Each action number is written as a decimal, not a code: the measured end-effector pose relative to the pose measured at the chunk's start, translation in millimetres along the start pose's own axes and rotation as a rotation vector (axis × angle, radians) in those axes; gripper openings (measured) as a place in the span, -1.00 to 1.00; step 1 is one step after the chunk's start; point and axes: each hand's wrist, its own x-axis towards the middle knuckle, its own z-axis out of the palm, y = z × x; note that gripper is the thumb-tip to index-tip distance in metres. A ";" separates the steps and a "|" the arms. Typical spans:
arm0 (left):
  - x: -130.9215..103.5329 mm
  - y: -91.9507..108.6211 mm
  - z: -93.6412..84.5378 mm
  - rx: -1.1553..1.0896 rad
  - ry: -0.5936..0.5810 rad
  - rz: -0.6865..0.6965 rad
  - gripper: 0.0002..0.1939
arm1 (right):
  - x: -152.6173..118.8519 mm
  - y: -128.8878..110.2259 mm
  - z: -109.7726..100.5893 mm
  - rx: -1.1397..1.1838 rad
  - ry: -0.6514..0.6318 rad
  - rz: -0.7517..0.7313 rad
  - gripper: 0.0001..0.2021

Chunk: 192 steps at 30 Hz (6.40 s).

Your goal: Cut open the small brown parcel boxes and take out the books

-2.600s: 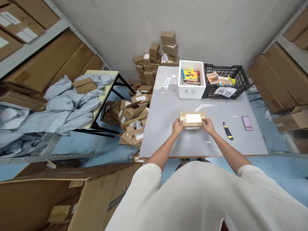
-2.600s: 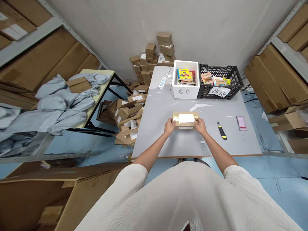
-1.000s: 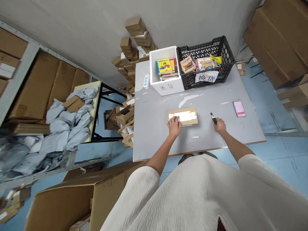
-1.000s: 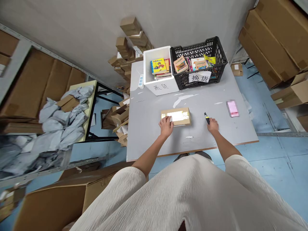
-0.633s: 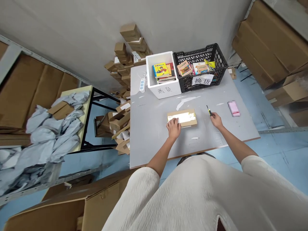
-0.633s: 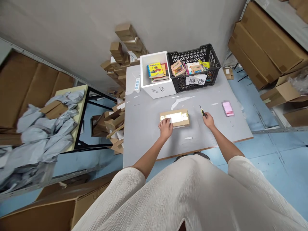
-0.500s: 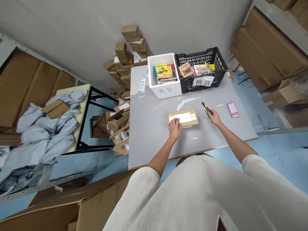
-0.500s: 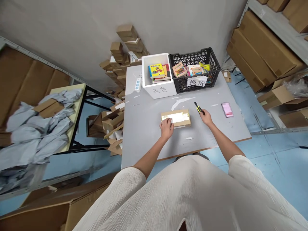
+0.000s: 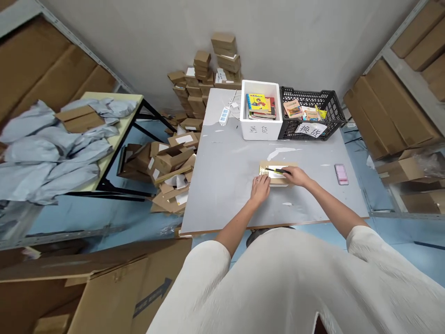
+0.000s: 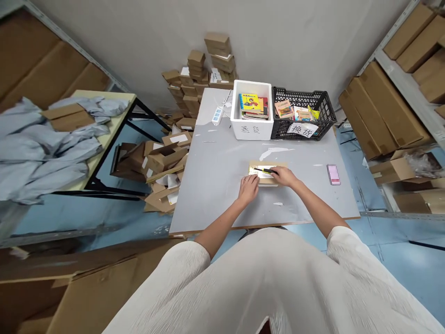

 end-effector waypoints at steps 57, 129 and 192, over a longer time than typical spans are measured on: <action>2.1 -2.5 -10.8 0.201 -0.052 -0.050 -0.55 | 27.6 -73.6 2.3 -0.817 -0.321 -0.024 -0.65; 96.6 62.3 30.1 0.436 -0.469 -0.024 -0.57 | -78.6 109.3 -74.1 -0.295 -0.173 0.226 -0.61; 96.8 52.3 28.9 0.396 -0.228 -0.109 -0.24 | -74.4 108.9 -11.6 -0.287 0.037 0.129 -0.51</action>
